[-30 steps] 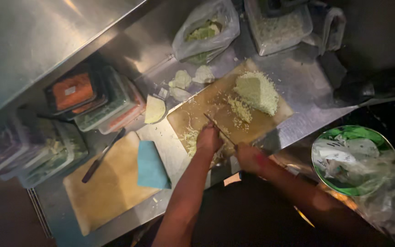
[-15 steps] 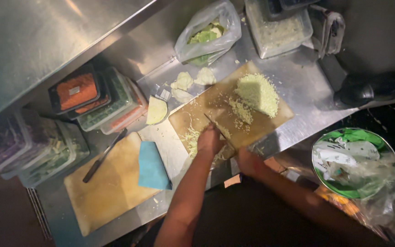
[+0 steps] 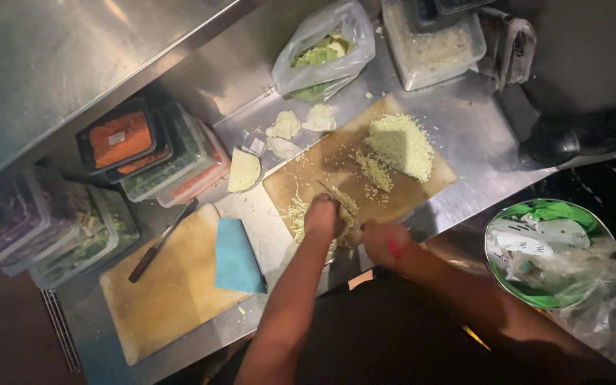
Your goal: The person chops shredded cabbage on a wooden cutting board using a knife. They repeatedly gather the shredded cabbage into a pile and chop it further. A second person is visible on the left side of the frame handling a container.
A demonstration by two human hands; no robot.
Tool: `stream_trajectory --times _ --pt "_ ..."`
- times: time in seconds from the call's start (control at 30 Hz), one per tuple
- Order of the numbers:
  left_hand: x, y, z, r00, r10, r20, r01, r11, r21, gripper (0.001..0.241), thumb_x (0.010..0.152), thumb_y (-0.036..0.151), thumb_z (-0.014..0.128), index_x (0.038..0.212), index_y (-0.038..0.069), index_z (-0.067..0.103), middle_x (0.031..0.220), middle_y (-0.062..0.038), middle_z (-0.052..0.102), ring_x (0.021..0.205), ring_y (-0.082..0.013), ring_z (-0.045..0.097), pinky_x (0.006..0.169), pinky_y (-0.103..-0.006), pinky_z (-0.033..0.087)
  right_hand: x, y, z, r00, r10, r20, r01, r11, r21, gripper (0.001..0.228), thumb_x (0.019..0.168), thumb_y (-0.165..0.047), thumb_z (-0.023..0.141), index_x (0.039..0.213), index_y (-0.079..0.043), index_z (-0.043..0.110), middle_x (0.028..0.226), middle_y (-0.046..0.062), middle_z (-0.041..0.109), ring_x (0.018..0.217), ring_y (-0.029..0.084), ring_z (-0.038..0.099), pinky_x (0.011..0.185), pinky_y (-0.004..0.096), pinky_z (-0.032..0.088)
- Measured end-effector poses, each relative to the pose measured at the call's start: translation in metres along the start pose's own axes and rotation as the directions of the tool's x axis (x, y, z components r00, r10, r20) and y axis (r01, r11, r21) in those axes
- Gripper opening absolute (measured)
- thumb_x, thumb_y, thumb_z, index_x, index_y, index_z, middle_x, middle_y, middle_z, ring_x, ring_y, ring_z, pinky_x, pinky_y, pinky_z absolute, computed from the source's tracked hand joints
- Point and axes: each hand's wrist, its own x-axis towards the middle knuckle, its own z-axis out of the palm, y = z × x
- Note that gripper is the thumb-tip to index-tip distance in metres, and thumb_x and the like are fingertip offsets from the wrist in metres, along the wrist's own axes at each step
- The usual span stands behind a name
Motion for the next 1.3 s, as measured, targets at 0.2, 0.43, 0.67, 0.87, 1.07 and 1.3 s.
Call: stream_trajectory --times 0.2,0.43,0.67,0.87,1.07,1.3 --pt "0.009 0.006 -0.016 0.993 -0.069 0.1 0.076 0.995 -0.063 0.051 0.075 0.03 0.082 0.118 0.007 0.07 0.126 -0.018 0.066 0.121 -0.0343 0.062 0.101 -0.0441 0.053 0.023 0.039 0.104 0.976 0.079 -0.201 -0.049 0.988 0.149 0.018 0.095 -0.018 0.054 0.104 -0.003 0.058 0.091 0.023 0.07 0.088 0.041 0.072 0.078 0.05 0.056" --pt "0.007 0.008 -0.025 0.99 -0.047 0.132 0.048 0.999 0.0 0.049 0.075 0.034 0.08 0.117 0.01 0.073 0.129 -0.016 0.065 0.123 -0.0338 0.061 0.102 -0.0444 0.053 0.022 0.041 0.117 0.969 0.008 -0.246 0.028 0.99 0.14 0.017 0.093 -0.017 0.053 0.101 -0.004 0.059 0.092 0.02 0.069 0.085 0.037 0.072 0.073 0.048 0.058" --pt "0.008 0.005 -0.014 0.996 -0.036 0.085 0.031 0.998 0.053 0.037 0.079 0.021 0.071 0.114 0.01 0.077 0.129 -0.017 0.068 0.123 -0.0339 0.063 0.098 -0.0446 0.057 0.019 0.035 0.072 0.996 0.075 -0.04 -0.064 0.972 0.227 0.024 0.098 -0.025 0.053 0.106 -0.004 0.061 0.1 0.027 0.072 0.096 0.042 0.071 0.08 0.05 0.057" --pt "0.005 0.009 -0.02 0.985 -0.081 0.153 0.085 0.996 -0.02 0.029 0.09 0.027 0.065 0.112 0.014 0.078 0.124 -0.016 0.073 0.12 -0.0332 0.068 0.1 -0.0469 0.056 0.049 0.043 0.118 0.966 0.028 -0.257 0.011 0.989 0.149 0.02 0.096 -0.018 0.049 0.104 -0.003 0.058 0.082 0.023 0.071 0.075 0.04 0.074 0.063 0.053 0.058" --pt "-0.001 0.013 -0.032 0.992 -0.057 0.115 0.058 0.998 -0.006 0.045 0.074 0.032 0.079 0.112 0.009 0.074 0.129 -0.016 0.063 0.125 -0.0329 0.058 0.1 -0.0451 0.053 0.035 0.041 0.133 0.904 0.042 -0.426 0.042 0.982 0.185 0.019 0.095 -0.021 0.053 0.094 -0.003 0.06 0.076 0.023 0.07 0.07 0.041 0.071 0.061 0.054 0.055" --pt "0.005 0.004 -0.021 0.998 -0.041 0.048 0.043 0.998 -0.053 0.043 0.078 0.03 0.077 0.118 0.015 0.074 0.138 -0.011 0.062 0.13 -0.0323 0.056 0.104 -0.0447 0.052 0.025 0.044 0.118 0.975 -0.046 -0.219 0.062 0.996 0.067 0.028 0.098 -0.027 0.051 0.104 0.0 0.056 0.087 0.026 0.07 0.076 0.042 0.072 0.066 0.052 0.057"
